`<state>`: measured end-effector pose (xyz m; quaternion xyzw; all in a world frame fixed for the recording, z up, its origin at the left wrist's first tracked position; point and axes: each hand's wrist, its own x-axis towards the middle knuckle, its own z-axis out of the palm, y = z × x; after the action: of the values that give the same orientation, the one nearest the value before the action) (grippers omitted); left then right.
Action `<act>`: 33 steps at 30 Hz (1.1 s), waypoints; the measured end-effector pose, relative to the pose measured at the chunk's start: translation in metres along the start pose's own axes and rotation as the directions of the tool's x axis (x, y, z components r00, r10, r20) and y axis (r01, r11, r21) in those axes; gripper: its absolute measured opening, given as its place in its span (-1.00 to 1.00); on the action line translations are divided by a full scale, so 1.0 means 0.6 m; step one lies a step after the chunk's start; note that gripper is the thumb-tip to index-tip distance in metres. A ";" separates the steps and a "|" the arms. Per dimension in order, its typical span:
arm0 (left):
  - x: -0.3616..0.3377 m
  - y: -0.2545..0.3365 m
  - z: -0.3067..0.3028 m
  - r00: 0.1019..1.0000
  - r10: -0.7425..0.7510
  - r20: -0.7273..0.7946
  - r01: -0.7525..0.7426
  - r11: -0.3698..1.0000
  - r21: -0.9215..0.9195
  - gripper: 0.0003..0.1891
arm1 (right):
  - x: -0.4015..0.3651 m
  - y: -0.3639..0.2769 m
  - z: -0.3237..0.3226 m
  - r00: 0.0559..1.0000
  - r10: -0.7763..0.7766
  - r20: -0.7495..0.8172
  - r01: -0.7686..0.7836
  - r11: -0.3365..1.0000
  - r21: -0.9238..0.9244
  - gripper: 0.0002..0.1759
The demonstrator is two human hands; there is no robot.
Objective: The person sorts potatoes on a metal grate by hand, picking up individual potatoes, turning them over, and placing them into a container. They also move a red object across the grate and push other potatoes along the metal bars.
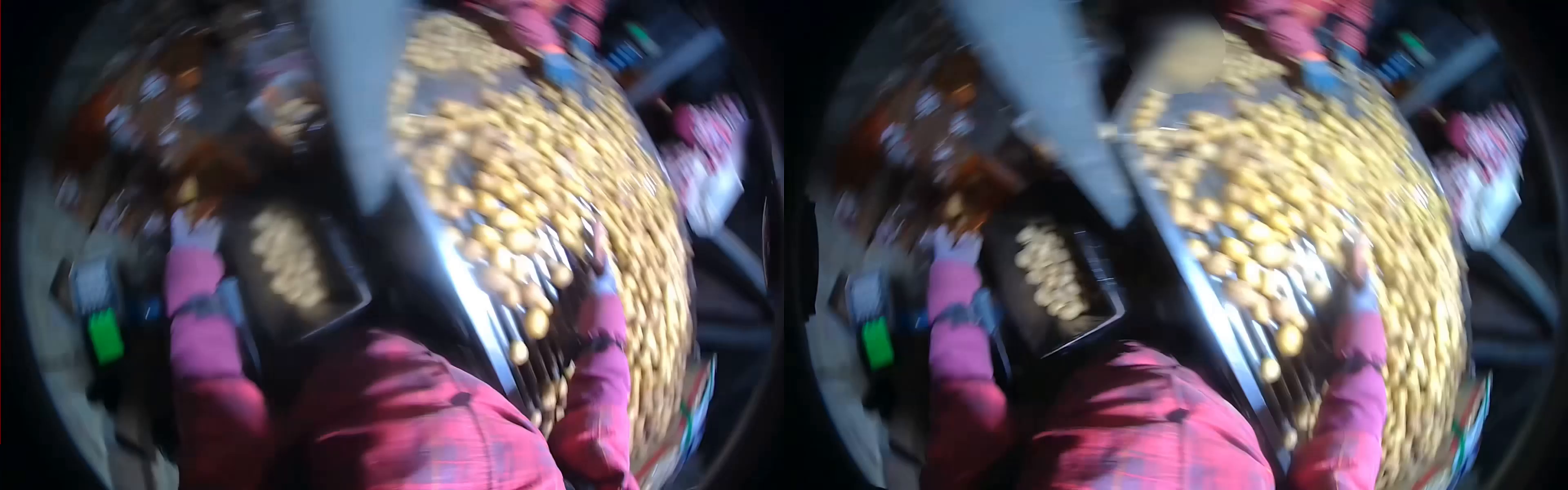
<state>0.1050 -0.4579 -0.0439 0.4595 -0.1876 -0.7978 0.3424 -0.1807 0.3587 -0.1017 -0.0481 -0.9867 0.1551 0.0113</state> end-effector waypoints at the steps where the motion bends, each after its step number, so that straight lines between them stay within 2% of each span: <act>1: -0.002 -0.081 0.018 0.939 0.292 0.181 -0.332 0.908 0.257 -0.78 | -0.041 -0.053 -0.032 0.883 -0.438 -0.168 0.469 0.836 0.285 -0.32; 2: -0.008 -0.095 0.008 0.785 -0.149 0.601 0.038 0.980 0.193 -0.81 | -0.114 -0.200 -0.119 0.991 0.137 -0.008 -0.135 0.986 0.101 -0.43; 3: 0.000 -0.084 0.011 0.309 -0.423 0.852 0.398 0.871 0.288 -0.82 | -0.154 -0.268 -0.167 0.960 0.279 -0.025 -0.273 0.951 0.145 -0.43; 4: -0.045 -0.115 0.037 0.378 -0.572 0.728 0.468 0.796 0.383 -0.82 | -0.162 -0.231 -0.168 0.974 0.214 -0.080 -0.205 0.973 0.108 -0.51; 5: -0.089 -0.153 0.062 0.433 -0.695 0.574 0.534 0.711 0.458 -0.82 | -0.132 -0.064 -0.115 0.996 -0.006 -0.093 0.045 0.909 0.415 -0.54; 6: -0.067 -0.197 0.050 0.254 -0.737 0.626 0.495 0.655 0.571 -0.76 | -0.170 -0.086 -0.144 0.996 0.083 0.010 -0.080 0.909 0.409 -0.54; 7: -0.041 -0.239 0.041 0.068 -0.758 0.648 0.431 0.608 0.666 -0.56 | -0.199 -0.120 -0.173 0.981 0.162 0.111 -0.193 0.897 0.397 -0.54; 8: -0.129 -0.254 0.093 0.234 -0.756 0.611 0.170 0.651 0.740 -0.66 | -0.215 -0.047 -0.136 0.974 0.196 0.115 -0.225 0.899 0.375 -0.53; 9: -0.238 -0.289 0.146 0.388 -0.698 0.602 -0.104 0.616 0.781 -0.75 | -0.243 -0.016 -0.111 0.959 0.161 0.233 -0.242 0.894 0.378 -0.52; 10: -0.271 -0.333 0.155 0.330 -0.617 0.715 -0.317 0.641 0.699 -0.70 | -0.272 -0.039 -0.105 0.969 0.186 0.161 -0.235 0.896 0.377 -0.53; 11: -0.295 -0.371 0.165 0.243 -0.539 0.806 -0.506 0.638 0.580 -0.63 | -0.293 -0.107 -0.109 0.973 0.213 0.093 -0.232 0.900 0.370 -0.54; 12: -0.325 -0.403 0.183 0.116 -0.482 0.868 -0.749 0.532 0.395 -0.61 | -0.299 -0.203 -0.149 0.942 0.314 0.116 -0.334 0.909 0.248 -0.53; 13: -0.351 -0.430 0.199 -0.031 -0.454 0.891 -0.911 0.380 0.161 -0.60 | -0.296 -0.233 -0.147 0.972 0.222 0.080 -0.233 0.958 0.165 -0.54; 14: -0.365 -0.461 0.208 -0.145 -0.490 0.859 -0.960 0.282 -0.002 -0.55 | -0.290 -0.246 -0.123 0.980 0.183 0.081 -0.194 0.968 0.158 -0.55; 15: -0.376 -0.487 0.214 -0.251 -0.533 0.808 -0.966 0.187 -0.177 -0.49 | -0.279 -0.253 -0.108 0.966 0.074 0.250 -0.141 0.954 0.265 -0.54; 16: -0.392 -0.501 0.220 -0.254 -0.541 0.802 -0.966 0.186 -0.180 -0.49 | -0.274 -0.242 -0.046 0.972 0.115 0.203 -0.157 0.965 0.208 -0.52; 17: -0.408 -0.511 0.229 -0.175 -0.654 0.736 -0.978 0.033 -0.204 -0.45 | -0.266 -0.264 -0.032 0.959 0.190 0.212 -0.210 0.975 0.078 -0.49; 18: -0.418 -0.520 0.236 -0.073 -0.742 0.666 -0.964 -0.119 -0.238 -0.41 | -0.258 -0.282 -0.026 0.972 0.165 0.169 -0.177 0.982 0.061 -0.50; 19: -0.423 -0.529 0.242 -0.069 -0.748 0.660 -0.963 -0.123 -0.240 -0.41 | -0.254 -0.298 -0.023 0.981 0.142 0.130 -0.149 0.988 0.045 -0.50; 21: -0.431 -0.542 0.250 0.046 -0.797 0.602 -0.914 -0.277 -0.296 -0.36 | -0.231 -0.320 -0.029 0.988 0.055 0.147 -0.070 0.993 0.099 -0.55; 23: -0.421 -0.552 0.264 0.053 -0.745 0.665 -0.912 -0.308 -0.273 -0.37 | -0.205 -0.345 -0.019 0.981 0.094 0.172 -0.112 0.989 0.095 -0.64; 25: -0.399 -0.562 0.296 0.294 -0.681 0.671 -0.895 -0.443 -0.057 -0.37 | -0.189 -0.366 -0.007 0.978 0.131 0.162 -0.161 0.968 0.192 -0.63; 26: -0.379 -0.565 0.297 0.208 -0.587 0.783 -0.870 -0.476 -0.125 -0.39 | -0.179 -0.384 -0.019 0.951 0.192 0.243 -0.248 0.942 0.225 -0.61; 27: -0.363 -0.569 0.301 0.176 -0.548 0.818 -0.865 -0.483 -0.138 -0.40 | -0.170 -0.385 -0.018 0.935 0.206 0.290 -0.275 0.936 0.219 -0.59; 29: -0.355 -0.556 0.325 0.249 -0.573 0.781 -0.865 -0.494 -0.086 -0.41 | -0.162 -0.332 -0.005 0.975 -0.072 0.210 -0.025 0.906 0.423 -0.58; 31: -0.357 -0.546 0.314 0.234 -0.548 0.803 -0.861 -0.500 -0.091 -0.43 | -0.157 -0.261 -0.009 0.972 -0.179 0.152 0.039 0.762 0.646 -0.54; 33: -0.353 -0.549 0.292 0.251 -0.531 0.809 -0.857 -0.511 -0.070 -0.44 | -0.141 -0.221 -0.087 0.980 -0.052 0.192 -0.060 0.843 0.534 -0.47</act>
<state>-0.0963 -0.0796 -0.0292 -0.0857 -0.9922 -0.0814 -0.0409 -0.1068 0.2409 -0.0122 -0.0293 -0.8996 0.4293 -0.0745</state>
